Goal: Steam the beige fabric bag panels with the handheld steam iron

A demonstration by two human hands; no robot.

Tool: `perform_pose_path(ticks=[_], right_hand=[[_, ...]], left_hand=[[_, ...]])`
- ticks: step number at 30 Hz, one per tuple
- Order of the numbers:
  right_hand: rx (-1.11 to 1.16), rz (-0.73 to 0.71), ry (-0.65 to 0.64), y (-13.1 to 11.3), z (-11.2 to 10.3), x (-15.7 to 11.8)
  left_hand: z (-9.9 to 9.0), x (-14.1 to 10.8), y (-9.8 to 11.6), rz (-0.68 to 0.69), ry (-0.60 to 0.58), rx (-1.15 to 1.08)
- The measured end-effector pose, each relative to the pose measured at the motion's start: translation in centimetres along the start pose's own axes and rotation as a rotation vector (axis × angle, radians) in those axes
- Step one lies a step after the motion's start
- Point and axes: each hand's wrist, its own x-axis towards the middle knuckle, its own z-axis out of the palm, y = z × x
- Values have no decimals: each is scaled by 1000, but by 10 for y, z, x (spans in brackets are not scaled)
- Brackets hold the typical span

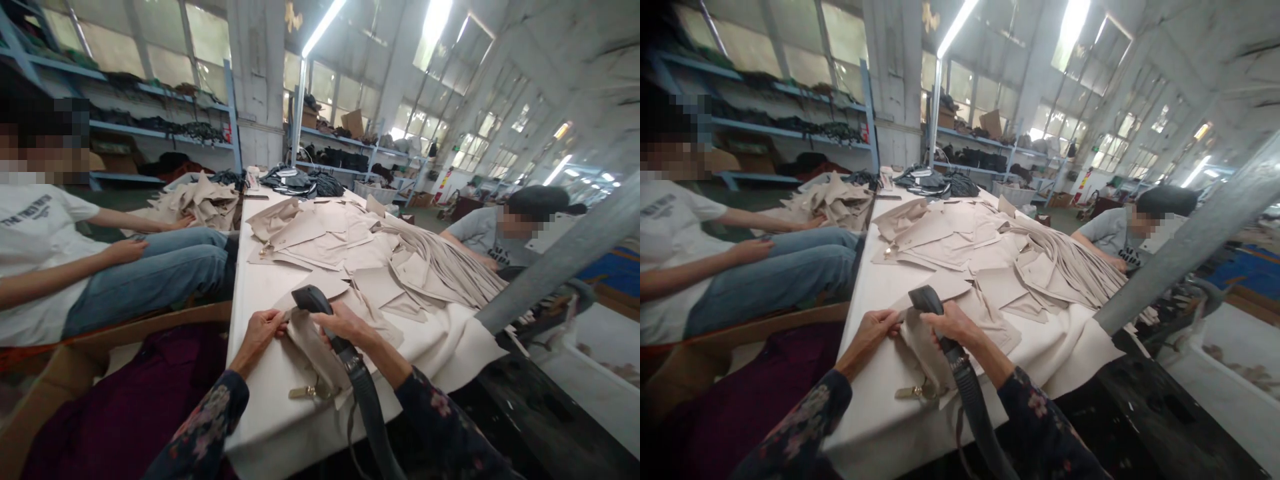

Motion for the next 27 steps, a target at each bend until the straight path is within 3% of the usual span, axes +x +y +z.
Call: perform_pose_path(ticks=[4, 7, 10, 14, 17, 19, 22, 27], right_hand=[[32, -19, 36, 8, -25, -22], [38, 6, 68, 30, -49, -66], [60, 40, 184, 59, -72, -122], [40, 124, 361, 91, -98, -190], [16, 166, 426, 104, -111, -223], [25, 172, 415, 107, -114, -232], [52, 161, 354, 109, -111, -226], [68, 176, 259, 121, -105, -184]], left_hand=[[0, -3, 4, 60, -6, 90], [-4, -2, 2, 89, 32, 229], [-5, -4, -4, 183, 175, 492], [14, -22, -3, 559, 337, 908], [47, -41, 2, 833, 211, 1065], [70, -50, 1, 900, 84, 1140], [96, -57, -6, 835, -49, 1257], [101, -59, -20, 749, -132, 1336]])
